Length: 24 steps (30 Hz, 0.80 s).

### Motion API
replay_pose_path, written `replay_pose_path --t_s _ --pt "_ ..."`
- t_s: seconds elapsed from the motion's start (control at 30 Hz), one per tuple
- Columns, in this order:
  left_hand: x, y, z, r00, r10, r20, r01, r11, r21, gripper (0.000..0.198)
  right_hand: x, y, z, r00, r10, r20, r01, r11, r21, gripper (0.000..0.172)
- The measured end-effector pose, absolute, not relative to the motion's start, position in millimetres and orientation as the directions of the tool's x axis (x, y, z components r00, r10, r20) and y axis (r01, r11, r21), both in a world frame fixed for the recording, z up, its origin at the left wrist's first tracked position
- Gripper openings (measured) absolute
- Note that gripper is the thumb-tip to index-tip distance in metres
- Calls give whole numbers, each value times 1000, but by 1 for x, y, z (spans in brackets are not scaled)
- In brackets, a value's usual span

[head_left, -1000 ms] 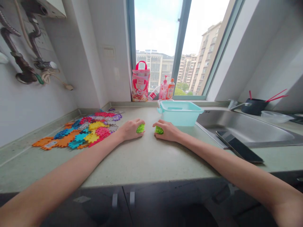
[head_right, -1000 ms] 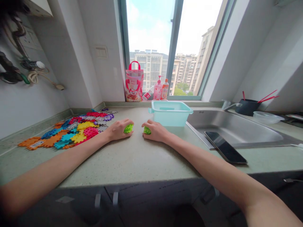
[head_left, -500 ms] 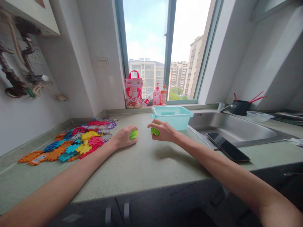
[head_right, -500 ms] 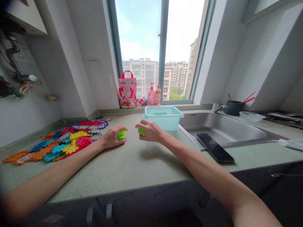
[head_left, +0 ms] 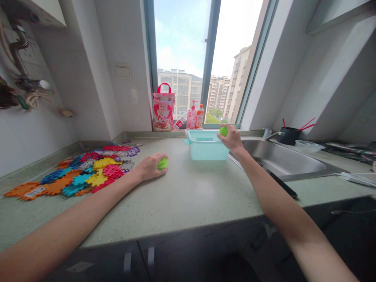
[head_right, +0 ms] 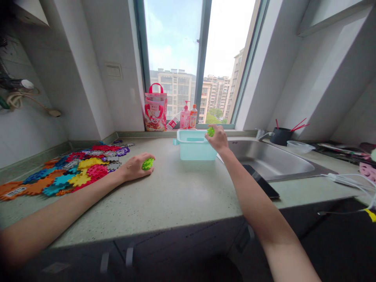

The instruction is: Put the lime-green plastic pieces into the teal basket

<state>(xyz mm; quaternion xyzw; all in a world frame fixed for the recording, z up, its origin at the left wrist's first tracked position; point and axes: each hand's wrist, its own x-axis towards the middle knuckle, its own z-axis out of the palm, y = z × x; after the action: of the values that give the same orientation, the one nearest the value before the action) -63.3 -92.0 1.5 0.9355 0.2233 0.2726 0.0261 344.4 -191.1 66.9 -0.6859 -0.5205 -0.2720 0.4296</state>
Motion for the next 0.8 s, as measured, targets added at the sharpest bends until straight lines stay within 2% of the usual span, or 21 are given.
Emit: replay_pose_path --t_s 0.17,0.27,0.37,0.53,0.8 --pt "-63 -92 1 763 427 486 402 -901 161 35 346 -193 68 279 633 722 957 -125 -261 48" --pt "-62 -92 2 768 433 473 410 -898 158 35 341 -197 71 282 737 614 959 -205 -195 47" --pt "-62 -92 2 771 436 464 414 -897 155 34 336 -200 74 295 814 501 954 -278 -110 55" --pt "-63 -92 2 770 448 455 424 -891 161 35 336 -204 77 269 863 427 960 -275 -50 62" --pt "-63 -94 5 774 433 462 405 -899 165 33 339 -204 75 232 859 457 972 -222 -75 64"
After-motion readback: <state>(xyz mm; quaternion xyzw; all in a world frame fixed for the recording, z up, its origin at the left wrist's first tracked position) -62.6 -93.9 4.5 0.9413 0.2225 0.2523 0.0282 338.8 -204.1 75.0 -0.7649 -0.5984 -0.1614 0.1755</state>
